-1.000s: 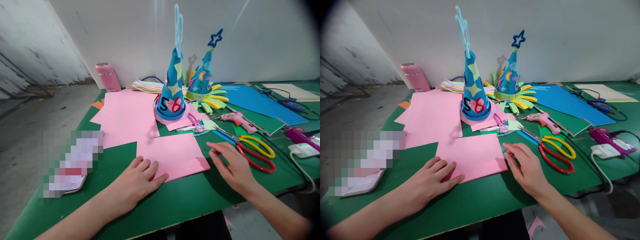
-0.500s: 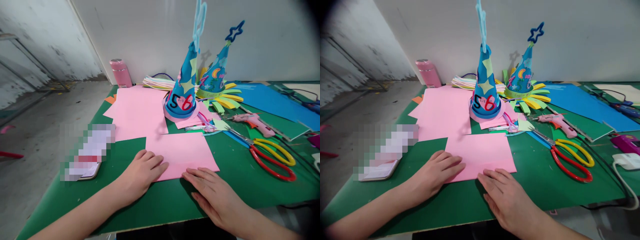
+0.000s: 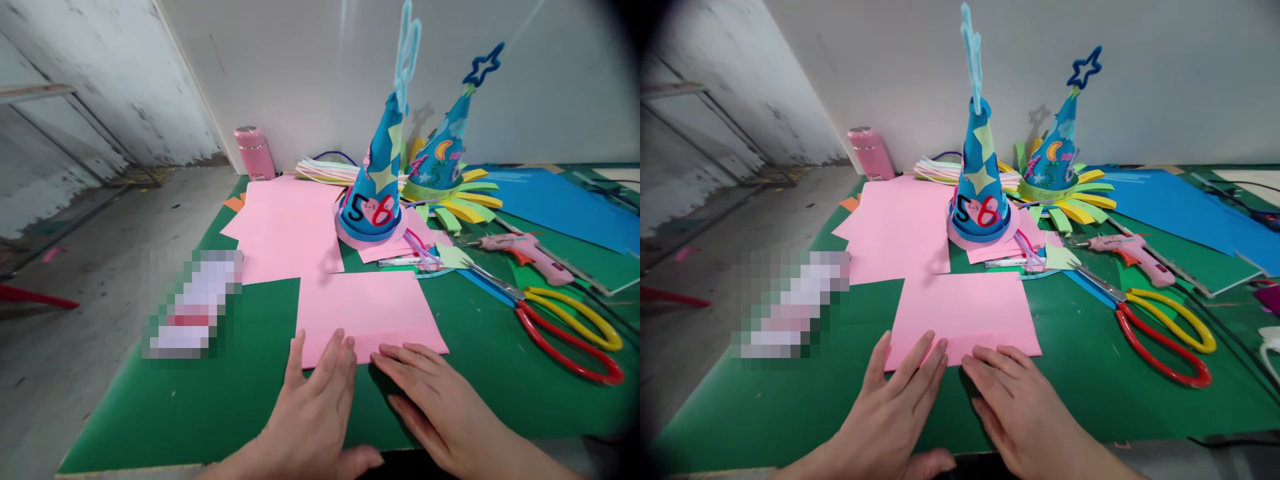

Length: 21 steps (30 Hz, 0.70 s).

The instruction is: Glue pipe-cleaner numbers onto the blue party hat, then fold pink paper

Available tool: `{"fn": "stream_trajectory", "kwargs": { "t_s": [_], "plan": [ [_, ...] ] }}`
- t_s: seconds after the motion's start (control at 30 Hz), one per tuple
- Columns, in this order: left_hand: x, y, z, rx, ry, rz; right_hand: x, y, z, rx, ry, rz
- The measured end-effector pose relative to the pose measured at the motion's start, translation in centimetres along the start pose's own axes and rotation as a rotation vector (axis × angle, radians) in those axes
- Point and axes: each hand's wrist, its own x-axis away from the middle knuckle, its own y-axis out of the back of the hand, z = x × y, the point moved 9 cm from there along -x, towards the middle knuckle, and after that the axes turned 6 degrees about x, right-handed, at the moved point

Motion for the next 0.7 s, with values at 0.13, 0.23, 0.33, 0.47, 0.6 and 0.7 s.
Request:
{"fn": "stream_trajectory", "kwargs": {
  "t_s": [0.13, 0.23, 0.33, 0.47, 0.6, 0.7],
  "plan": [
    [2.5, 1.0, 1.7, -0.032, 0.069, -0.077, 0.1, -0.5, 0.0, 0.032, 0.012, 0.034],
    [4.1, 2.0, 2.8, -0.037, 0.144, -0.09, 0.3, -0.9, -0.1, 0.06, 0.022, 0.069],
    [4.7, 2.6, 3.4, -0.018, 0.239, -0.072, 0.4, -1.1, 0.0, 0.09, 0.045, 0.091],
    [5.0, 2.9, 3.7, 0.009, 0.329, -0.061, 0.1, -0.5, 0.3, 0.084, 0.067, 0.05],
    [5.8, 3.8, 4.6, 0.0, 0.406, -0.085, -0.5, 0.9, 0.7, 0.031, 0.061, -0.075],
    [5.8, 4.8, 4.8, -0.048, 0.427, -0.101, -0.7, 1.3, 0.7, 0.014, 0.053, -0.108]
  ]
}}
